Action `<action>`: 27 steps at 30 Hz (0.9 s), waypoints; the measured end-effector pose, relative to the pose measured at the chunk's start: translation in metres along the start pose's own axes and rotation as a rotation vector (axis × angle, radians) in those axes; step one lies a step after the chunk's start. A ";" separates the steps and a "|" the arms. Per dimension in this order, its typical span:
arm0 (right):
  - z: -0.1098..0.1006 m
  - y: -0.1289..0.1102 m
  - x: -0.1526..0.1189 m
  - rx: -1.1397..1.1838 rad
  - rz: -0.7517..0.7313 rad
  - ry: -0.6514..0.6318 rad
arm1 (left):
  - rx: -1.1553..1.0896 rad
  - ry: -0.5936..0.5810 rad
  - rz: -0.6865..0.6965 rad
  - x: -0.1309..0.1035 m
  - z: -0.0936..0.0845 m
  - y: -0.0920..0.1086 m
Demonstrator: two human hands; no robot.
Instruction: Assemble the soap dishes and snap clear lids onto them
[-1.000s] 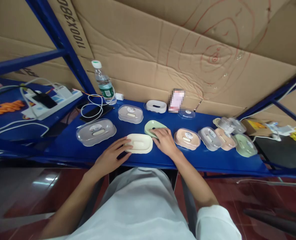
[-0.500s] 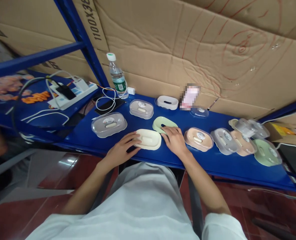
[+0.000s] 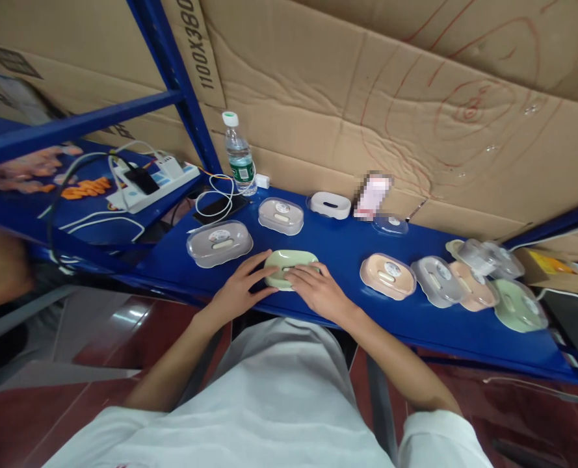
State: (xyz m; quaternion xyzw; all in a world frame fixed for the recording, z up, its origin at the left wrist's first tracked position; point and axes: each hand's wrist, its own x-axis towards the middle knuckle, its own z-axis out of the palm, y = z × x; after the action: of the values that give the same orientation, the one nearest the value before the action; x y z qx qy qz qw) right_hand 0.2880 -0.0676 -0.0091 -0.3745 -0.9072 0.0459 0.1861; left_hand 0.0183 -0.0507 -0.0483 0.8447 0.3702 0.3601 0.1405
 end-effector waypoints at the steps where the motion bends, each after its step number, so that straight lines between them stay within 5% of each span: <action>1: 0.001 -0.001 -0.001 -0.008 -0.010 -0.008 | -0.002 -0.010 0.009 0.000 -0.001 0.000; 9: -0.012 0.013 0.001 0.134 -0.044 0.016 | -0.019 -0.058 -0.040 -0.002 -0.005 0.008; 15: -0.046 0.081 0.061 -0.097 0.320 0.209 | -0.019 -0.070 -0.055 0.000 -0.006 0.010; 19: -0.023 0.105 0.089 -0.280 0.565 0.127 | -0.019 -0.060 -0.036 -0.002 -0.007 0.009; 23: 0.001 0.098 0.090 -0.359 0.588 0.097 | -0.017 -0.075 -0.025 -0.003 -0.007 0.007; 27: -0.004 0.085 0.086 -0.432 0.618 0.042 | -0.006 -0.072 -0.017 -0.004 -0.007 0.006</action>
State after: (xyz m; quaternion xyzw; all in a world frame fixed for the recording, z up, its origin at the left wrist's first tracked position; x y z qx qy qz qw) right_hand 0.2900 0.0530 0.0018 -0.6621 -0.7361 -0.1003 0.0984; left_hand 0.0146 -0.0580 -0.0420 0.8536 0.3708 0.3293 0.1595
